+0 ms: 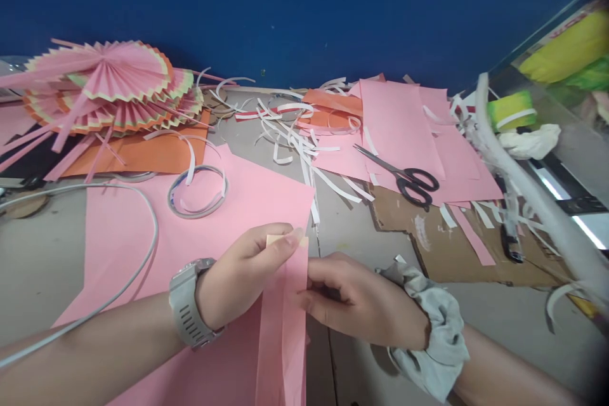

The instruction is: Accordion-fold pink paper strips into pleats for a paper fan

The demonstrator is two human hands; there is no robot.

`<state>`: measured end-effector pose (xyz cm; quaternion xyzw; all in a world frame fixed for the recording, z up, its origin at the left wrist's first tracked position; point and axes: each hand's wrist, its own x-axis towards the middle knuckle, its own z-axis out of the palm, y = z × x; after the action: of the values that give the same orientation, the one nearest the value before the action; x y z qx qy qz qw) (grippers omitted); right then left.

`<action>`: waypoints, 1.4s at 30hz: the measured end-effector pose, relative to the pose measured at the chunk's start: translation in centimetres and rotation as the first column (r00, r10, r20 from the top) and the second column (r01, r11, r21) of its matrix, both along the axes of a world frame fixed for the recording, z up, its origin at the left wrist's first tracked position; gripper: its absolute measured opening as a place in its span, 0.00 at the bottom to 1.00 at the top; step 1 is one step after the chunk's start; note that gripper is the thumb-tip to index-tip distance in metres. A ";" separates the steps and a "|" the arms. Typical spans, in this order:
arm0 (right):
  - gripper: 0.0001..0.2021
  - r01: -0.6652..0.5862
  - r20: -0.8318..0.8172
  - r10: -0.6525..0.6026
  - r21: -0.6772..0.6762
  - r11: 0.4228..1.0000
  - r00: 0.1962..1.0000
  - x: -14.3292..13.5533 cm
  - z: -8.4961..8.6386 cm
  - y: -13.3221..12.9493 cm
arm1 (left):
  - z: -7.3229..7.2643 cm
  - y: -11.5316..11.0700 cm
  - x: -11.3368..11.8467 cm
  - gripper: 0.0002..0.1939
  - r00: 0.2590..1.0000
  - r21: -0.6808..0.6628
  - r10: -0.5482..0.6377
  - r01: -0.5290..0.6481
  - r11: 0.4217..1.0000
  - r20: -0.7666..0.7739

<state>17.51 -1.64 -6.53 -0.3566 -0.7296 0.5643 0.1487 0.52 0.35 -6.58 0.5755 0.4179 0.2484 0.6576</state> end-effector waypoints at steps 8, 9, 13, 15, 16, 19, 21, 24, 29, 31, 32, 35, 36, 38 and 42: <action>0.10 0.255 -0.129 -0.284 -0.200 0.946 0.950 0.5 0.2 0.1 | 0.3 -0.2 0.0 0.13 0.975 0.105 -0.194 0.183 0.978 0.109; 0.11 0.291 -0.136 -0.320 -0.200 0.936 0.937 0.6 0.2 0.1 | 0.3 -0.3 0.0 0.14 0.971 0.132 -0.214 0.200 0.971 0.103; 0.13 0.328 -0.157 -0.360 -0.197 0.924 0.920 0.7 0.2 0.1 | 0.3 0.0 0.2 0.14 0.955 0.172 -0.278 0.259 0.951 0.103; 0.13 0.354 -0.163 -0.385 -0.187 0.916 0.909 0.7 0.3 0.1 | 0.3 0.0 0.1 0.15 0.951 0.174 -0.296 0.278 0.945 0.090; 0.13 0.369 -0.166 -0.398 -0.180 0.912 0.903 0.7 0.3 0.1 | 0.3 0.0 0.1 0.15 0.952 0.177 -0.298 0.281 0.943 0.073; 0.13 0.381 -0.175 -0.407 -0.161 0.910 0.897 0.9 0.5 0.2 | 0.1 -0.2 -0.1 0.15 0.952 0.171 -0.302 0.291 0.941 0.045; 0.13 0.350 -0.170 -0.378 -0.174 0.920 0.910 0.9 0.4 0.2 | 0.0 -0.4 -0.2 0.13 0.963 0.162 -0.260 0.247 0.955 0.065; 0.13 0.272 -0.129 -0.305 -0.223 0.936 0.944 0.8 0.3 0.1 | -0.2 -0.4 -0.3 0.09 0.985 0.150 -0.152 0.140 0.979 0.075; 0.16 0.124 -0.134 -0.161 -0.246 0.961 0.978 0.9 0.3 0.2 | 0.0 -0.3 -0.1 0.11 0.977 0.079 -0.158 0.148 0.986 0.145; 0.17 0.087 -0.156 -0.123 -0.219 0.972 0.980 0.9 0.3 0.3 | 0.1 -0.3 -0.1 0.12 0.968 0.069 -0.186 0.176 0.982 0.168; 0.17 0.082 -0.160 -0.116 -0.204 0.976 0.980 0.9 0.2 0.3 | 0.1 -0.3 -0.1 0.12 0.969 0.082 -0.188 0.177 0.981 0.160; 0.16 0.096 -0.159 -0.128 -0.194 0.976 0.979 0.8 0.0 0.2 | 0.0 -0.6 -0.2 0.10 0.982 0.160 -0.154 0.135 0.978 0.108; 0.16 0.102 -0.163 -0.136 -0.203 0.974 0.977 0.8 0.0 0.2 | -0.1 -0.7 -0.3 0.09 0.986 0.186 -0.139 0.120 0.975 0.094; 0.15 0.139 -0.177 -0.180 -0.221 0.965 0.968 0.9 -0.1 0.1 | -0.2 -0.9 -0.3 0.08 0.987 0.207 -0.142 0.126 0.970 0.069; 0.14 0.262 -0.205 -0.300 -0.192 0.946 0.932 1.3 0.1 0.1 | -0.2 -1.0 -0.1 0.10 0.980 0.174 -0.191 0.179 0.968 0.055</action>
<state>18.82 -1.52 -6.39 -0.4003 -0.6004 0.6318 0.2829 0.38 -0.65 -6.79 0.6561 0.3164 0.2406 0.6415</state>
